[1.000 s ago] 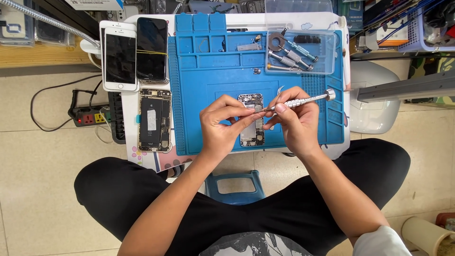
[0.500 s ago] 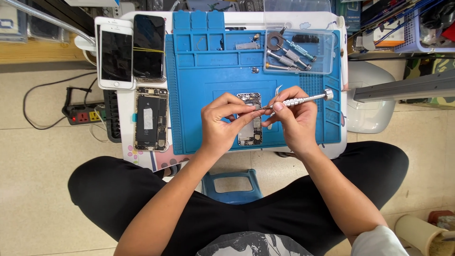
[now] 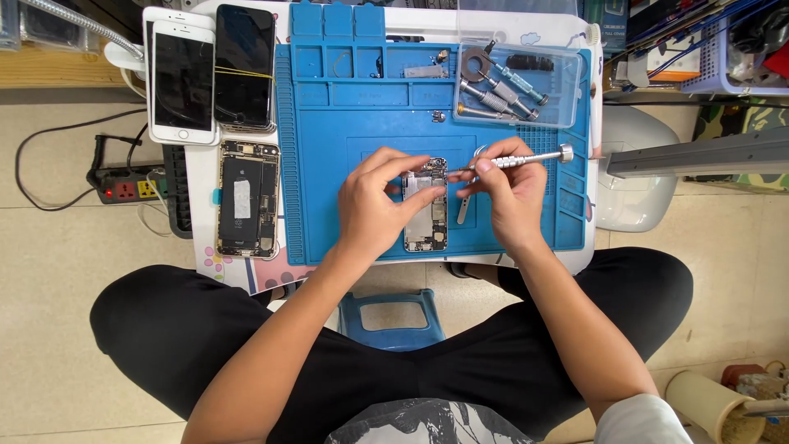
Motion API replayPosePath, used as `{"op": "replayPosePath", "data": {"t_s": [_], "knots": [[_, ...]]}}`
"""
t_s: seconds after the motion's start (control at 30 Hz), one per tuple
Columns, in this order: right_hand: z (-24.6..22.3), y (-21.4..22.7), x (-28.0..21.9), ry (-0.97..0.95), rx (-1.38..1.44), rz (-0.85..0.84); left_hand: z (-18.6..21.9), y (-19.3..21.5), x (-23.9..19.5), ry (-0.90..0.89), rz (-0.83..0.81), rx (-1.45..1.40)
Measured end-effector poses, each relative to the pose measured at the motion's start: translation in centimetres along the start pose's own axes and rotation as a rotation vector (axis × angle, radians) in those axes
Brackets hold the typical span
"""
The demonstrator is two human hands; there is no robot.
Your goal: The person repairs a disassembled smartphone on a blue work mat. They use tweezers to remove and place small components and a screwdriver to tighten screws on the device's internal frame.
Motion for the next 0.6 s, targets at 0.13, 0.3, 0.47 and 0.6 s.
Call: {"op": "replayPosePath", "data": {"t_s": [0.13,0.3,0.47,0.6], "knots": [[-0.5,-0.2,1.0,0.229,-0.282,-0.035,-1.3,-1.1,-0.6,-0.289,-0.122,0.595],[-0.6,-2.3,0.5,0.449,-0.621,-0.118,-2.5,-2.7,-1.8,-0.483,-0.180,0.861],[0.6,-2.7,0.5,0.524,-0.743,-0.150,-2.6,-2.9,-2.1,-0.477,-0.210,0.869],[0.2,-3.3,0.5,0.536,-0.744,-0.173,-3.0,-3.1,-2.2,-0.489,-0.205,0.863]]}}
Point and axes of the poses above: each hand's wrist, its own x-axis towards the middle knuckle, its own y-axis out of the back of the hand, z = x × y, the point moved 10 cm from there along x, towards the middle knuckle, and after that the axes turned 15 degrees about z, right-handed, at the moved point
